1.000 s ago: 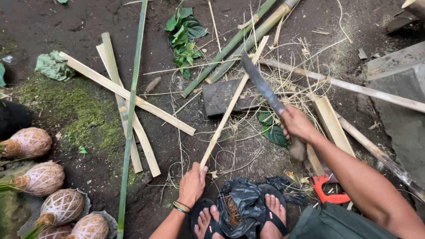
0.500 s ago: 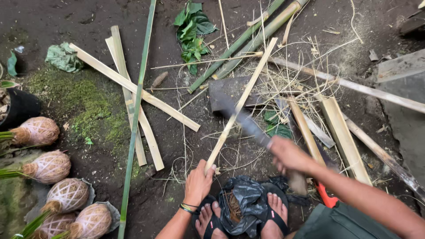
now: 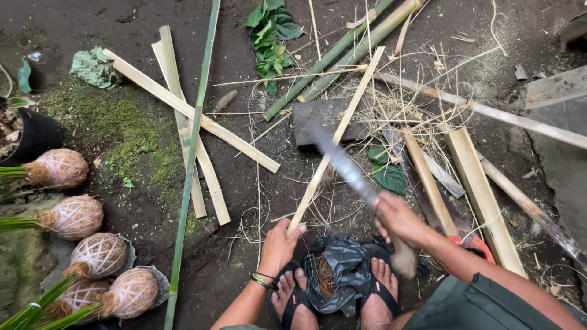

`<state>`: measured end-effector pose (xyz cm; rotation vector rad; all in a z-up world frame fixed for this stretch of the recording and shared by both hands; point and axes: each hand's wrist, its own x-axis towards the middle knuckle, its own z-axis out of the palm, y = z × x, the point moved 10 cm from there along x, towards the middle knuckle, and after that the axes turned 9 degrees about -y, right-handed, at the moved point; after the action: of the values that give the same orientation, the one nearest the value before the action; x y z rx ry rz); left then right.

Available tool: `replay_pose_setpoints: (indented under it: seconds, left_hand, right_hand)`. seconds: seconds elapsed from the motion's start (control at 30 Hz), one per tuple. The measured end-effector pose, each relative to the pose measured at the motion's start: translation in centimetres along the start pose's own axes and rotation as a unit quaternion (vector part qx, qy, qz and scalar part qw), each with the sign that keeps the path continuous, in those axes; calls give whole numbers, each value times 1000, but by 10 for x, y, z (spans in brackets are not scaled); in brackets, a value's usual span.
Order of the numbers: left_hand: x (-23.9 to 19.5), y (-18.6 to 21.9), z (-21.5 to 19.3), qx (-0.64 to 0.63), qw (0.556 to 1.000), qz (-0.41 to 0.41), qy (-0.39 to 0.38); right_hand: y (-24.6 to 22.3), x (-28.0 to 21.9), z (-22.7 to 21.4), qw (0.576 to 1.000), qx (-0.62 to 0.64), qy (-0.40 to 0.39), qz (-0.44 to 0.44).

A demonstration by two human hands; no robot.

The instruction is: The person uses a large blade to shave and thin out long strips of bamboo, holding the bamboo in one hand while sliding the blade along the surface to create fine strands.

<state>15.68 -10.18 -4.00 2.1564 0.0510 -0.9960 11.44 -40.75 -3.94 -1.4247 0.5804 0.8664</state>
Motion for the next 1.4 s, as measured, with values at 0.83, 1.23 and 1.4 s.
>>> replay_pose_setpoints:
  seconds: [0.83, 1.23, 1.4]
  left_hand:
    - [-4, -12, -12, 113, 993, -28, 18]
    - [-10, -16, -6, 98, 993, -59, -5]
    - [-7, -12, -13, 114, 992, -56, 5]
  right_hand:
    - [-95, 81, -66, 991, -31, 121, -41]
    - [-68, 72, -30, 987, -141, 55, -52]
    - [-32, 49, 18, 992, -119, 14, -42]
